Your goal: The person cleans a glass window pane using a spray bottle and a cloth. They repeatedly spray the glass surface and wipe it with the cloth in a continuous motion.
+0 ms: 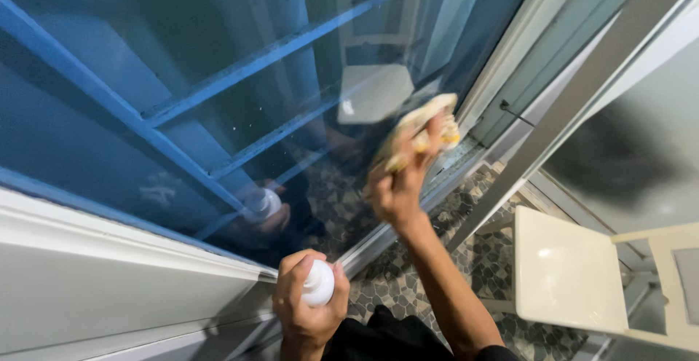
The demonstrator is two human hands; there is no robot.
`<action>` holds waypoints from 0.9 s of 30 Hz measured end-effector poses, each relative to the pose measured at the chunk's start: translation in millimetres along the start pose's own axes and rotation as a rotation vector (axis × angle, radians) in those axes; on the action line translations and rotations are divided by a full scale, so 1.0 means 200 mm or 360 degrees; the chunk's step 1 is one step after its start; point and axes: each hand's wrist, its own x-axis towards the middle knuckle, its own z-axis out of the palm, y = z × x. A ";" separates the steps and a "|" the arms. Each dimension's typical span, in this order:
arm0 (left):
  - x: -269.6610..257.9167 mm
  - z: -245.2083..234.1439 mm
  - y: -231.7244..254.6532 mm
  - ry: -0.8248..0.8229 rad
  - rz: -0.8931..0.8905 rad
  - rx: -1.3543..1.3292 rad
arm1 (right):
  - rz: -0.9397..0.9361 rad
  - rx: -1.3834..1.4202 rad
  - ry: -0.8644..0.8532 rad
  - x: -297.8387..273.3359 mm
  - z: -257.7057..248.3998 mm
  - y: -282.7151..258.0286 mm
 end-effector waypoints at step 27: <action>0.02 0.21 0.14 0.0364 -0.0012 0.0302 | -0.0704 -0.0197 -0.0269 0.19 -0.09 -0.11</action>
